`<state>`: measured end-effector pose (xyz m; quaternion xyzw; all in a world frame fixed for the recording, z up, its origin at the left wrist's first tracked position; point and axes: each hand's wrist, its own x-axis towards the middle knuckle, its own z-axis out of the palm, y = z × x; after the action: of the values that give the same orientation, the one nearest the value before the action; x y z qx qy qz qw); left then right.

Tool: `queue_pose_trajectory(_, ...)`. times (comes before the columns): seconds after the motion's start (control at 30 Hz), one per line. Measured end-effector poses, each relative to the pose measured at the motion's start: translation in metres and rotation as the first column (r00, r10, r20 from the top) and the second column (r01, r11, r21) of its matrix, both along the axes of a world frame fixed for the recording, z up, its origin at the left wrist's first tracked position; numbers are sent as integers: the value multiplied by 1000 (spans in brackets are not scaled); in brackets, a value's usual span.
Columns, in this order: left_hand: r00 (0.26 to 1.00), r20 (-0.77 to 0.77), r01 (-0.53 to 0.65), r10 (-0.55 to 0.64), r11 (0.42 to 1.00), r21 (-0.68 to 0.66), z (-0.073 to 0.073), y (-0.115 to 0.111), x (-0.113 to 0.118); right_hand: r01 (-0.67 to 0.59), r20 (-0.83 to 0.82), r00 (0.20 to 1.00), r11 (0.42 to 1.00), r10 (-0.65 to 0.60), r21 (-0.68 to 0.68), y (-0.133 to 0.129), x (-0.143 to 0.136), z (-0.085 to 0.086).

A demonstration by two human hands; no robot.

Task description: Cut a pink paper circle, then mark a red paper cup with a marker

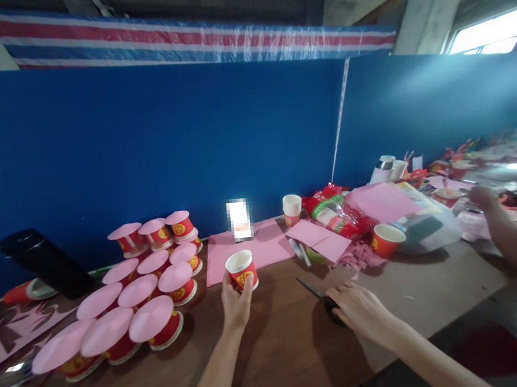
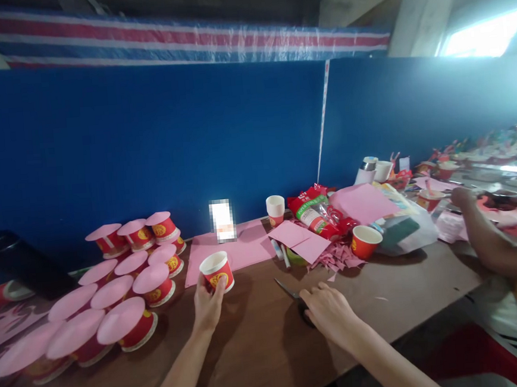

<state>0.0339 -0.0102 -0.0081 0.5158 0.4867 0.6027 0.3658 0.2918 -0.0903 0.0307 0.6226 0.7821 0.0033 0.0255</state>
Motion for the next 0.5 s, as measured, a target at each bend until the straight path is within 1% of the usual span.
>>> queue_pose_trajectory(0.07,998,50,28,-28,1000,8,4,0,1,4,1,1000,1000,-4,3,-4,5,0)
queue_pose_trajectory(0.13,996,86,-1,2,1000,-11,7,2,0,5,5,1000,1000,-5,3,-6,8,0)
queue_pose_trajectory(0.2,994,91,-47,52,998,-51,11,2,-1,-5,5,1000,1000,5,-2,-5,9,2)
queue_pose_trajectory(0.23,995,78,-53,59,996,-69,13,0,-2,-11,2,1000,1000,11,-5,-4,9,3)
queue_pose_trajectory(0.27,998,54,-37,42,996,-82,16,-2,-3,-12,-1,1000,1000,12,-11,-2,9,4)
queue_pose_trajectory(0.3,1000,19,10,-8,995,-95,20,-5,-3,-5,-3,1000,1000,5,-19,0,9,6)
queue_pose_trajectory(0.33,995,-39,88,-93,990,-114,24,-10,-4,7,-4,1000,1000,-7,-26,3,9,8)
queue_pose_trajectory(0.37,978,-93,175,-187,977,-119,27,-16,-5,26,-3,1000,999,-26,-32,6,9,11)
queue_pose_trajectory(0.43,935,-169,295,-313,947,-126,33,-31,-6,49,-6,999,998,-49,-40,15,8,15)
queue_pose_trajectory(0.47,912,-208,329,-354,933,-146,35,-38,-8,55,-12,998,997,-56,-51,20,7,16)
queue_pose_trajectory(0.5,893,-263,333,-365,929,-160,37,-46,-9,60,-17,998,996,-61,-71,25,6,17)
